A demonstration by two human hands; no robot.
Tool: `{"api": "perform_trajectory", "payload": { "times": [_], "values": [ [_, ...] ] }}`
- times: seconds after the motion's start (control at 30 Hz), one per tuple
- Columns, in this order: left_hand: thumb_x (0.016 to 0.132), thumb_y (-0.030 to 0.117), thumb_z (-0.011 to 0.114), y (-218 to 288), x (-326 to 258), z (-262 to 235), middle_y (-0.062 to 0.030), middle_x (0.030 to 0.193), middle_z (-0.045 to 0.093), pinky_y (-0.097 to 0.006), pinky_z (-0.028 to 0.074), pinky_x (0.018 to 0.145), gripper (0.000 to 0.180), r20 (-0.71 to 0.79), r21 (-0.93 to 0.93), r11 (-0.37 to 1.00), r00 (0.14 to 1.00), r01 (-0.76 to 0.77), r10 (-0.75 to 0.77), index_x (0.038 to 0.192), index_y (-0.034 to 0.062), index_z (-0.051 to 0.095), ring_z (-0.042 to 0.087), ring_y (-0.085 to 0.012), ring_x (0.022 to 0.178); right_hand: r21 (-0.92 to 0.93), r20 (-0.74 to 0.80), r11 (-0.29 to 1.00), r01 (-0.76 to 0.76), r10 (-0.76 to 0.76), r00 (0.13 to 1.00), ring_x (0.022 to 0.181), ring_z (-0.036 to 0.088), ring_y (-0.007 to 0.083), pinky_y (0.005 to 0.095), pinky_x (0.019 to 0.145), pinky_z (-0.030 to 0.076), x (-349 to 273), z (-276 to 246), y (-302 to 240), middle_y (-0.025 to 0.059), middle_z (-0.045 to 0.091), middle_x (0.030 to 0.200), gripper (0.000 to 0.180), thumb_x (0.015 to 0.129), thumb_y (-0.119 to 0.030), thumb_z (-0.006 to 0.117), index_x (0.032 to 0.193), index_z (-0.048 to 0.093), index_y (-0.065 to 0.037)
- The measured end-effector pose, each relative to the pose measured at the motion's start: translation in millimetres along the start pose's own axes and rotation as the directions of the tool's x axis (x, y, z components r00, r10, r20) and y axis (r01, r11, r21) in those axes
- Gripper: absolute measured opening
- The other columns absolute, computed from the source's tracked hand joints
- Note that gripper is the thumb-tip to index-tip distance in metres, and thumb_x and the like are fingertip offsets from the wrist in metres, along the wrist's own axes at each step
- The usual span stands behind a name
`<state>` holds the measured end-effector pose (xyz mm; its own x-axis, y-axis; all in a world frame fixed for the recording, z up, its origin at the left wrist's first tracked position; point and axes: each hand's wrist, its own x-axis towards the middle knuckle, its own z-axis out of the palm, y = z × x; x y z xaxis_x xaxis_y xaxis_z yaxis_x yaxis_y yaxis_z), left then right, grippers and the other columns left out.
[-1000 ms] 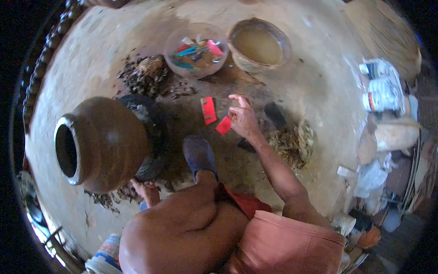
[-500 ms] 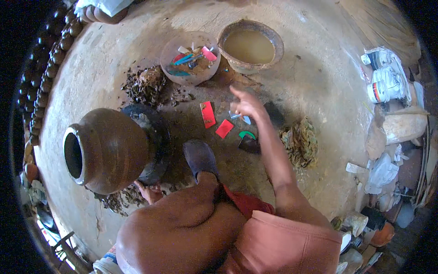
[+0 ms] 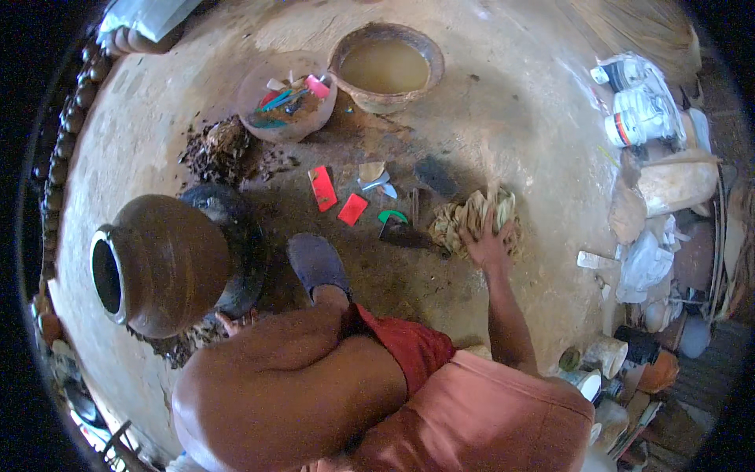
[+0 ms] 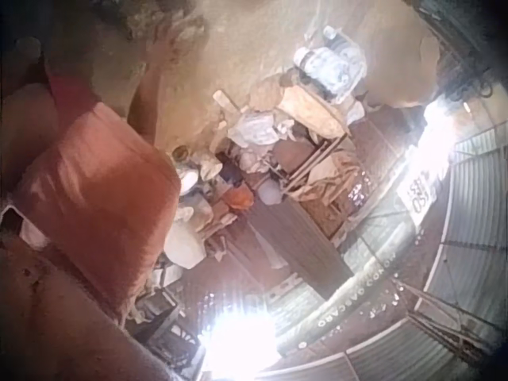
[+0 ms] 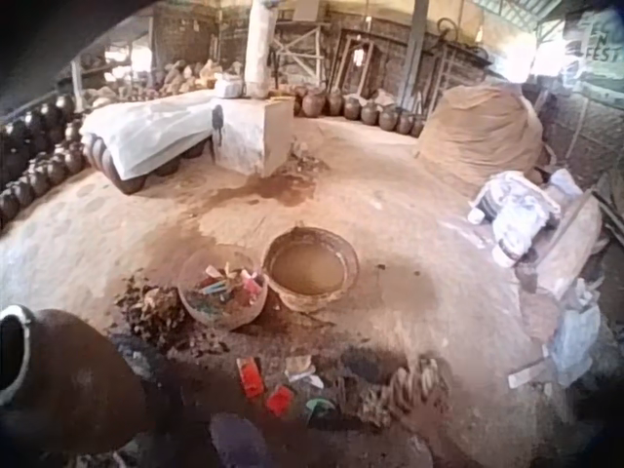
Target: The person finishes a clay pot by smoothing the exterior surface and rim with a small tool and a piece of cloth.
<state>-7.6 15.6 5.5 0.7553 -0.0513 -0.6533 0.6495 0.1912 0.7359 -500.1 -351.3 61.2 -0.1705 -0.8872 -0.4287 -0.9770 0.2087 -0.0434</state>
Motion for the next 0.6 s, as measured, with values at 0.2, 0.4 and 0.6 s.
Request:
{"api": "perform_trajectory", "payload": {
  "times": [0.2, 0.4, 0.6],
  "values": [
    [0.098, 0.066, 0.059, 1.8, -1.9, 5.3, -0.0048, 0.150, 0.045, -0.049, 0.047, 0.093, 0.070, 0.013, -0.013, 1.000, 1.000, -0.009, 0.009, 0.153, 0.0284, 0.038, 0.053, -0.0294, 0.124, -0.034, -0.131, 0.990, 0.135, -0.138, 0.982, 0.136, 0.049, 0.0515, 0.0511, 0.104, 0.051, -10.2, 20.3, 19.8, 0.0363, 0.034, 0.158, 0.080, 0.086, -0.017, 0.065, 0.161, 0.038, -0.016],
    [0.098, 0.065, 0.059, 1.9, -10.3, 5.0, -0.0054, 0.148, 0.046, -0.048, 0.049, 0.090, 0.068, 0.009, -0.015, 1.000, 1.000, 0.020, -0.020, 0.152, 0.0276, 0.038, 0.055, -0.0297, 0.121, -0.035, -0.458, 0.929, 0.369, -0.343, 0.820, 0.113, 0.064, 0.0411, 0.0491, 0.094, 0.053, 14.0, 38.4, 70.1, 0.0211, 0.072, 0.112, 0.051, 0.078, -0.006, 0.062, 0.129, 0.067, -0.006],
    [0.099, 0.065, 0.059, 4.0, -13.3, -11.1, -0.0060, 0.145, 0.047, -0.048, 0.050, 0.087, 0.067, -0.010, -0.004, 1.000, 1.000, 0.018, -0.018, 0.150, 0.0267, 0.038, 0.056, -0.0300, 0.118, 0.248, -0.382, 0.954, 0.166, -0.061, 0.922, 0.108, 0.064, 0.0409, 0.0467, 0.093, 0.053, 12.2, 4.4, 42.6, 0.0197, 0.070, 0.113, 0.047, 0.077, -0.007, 0.072, 0.123, 0.066, -0.007]
  ]
}}
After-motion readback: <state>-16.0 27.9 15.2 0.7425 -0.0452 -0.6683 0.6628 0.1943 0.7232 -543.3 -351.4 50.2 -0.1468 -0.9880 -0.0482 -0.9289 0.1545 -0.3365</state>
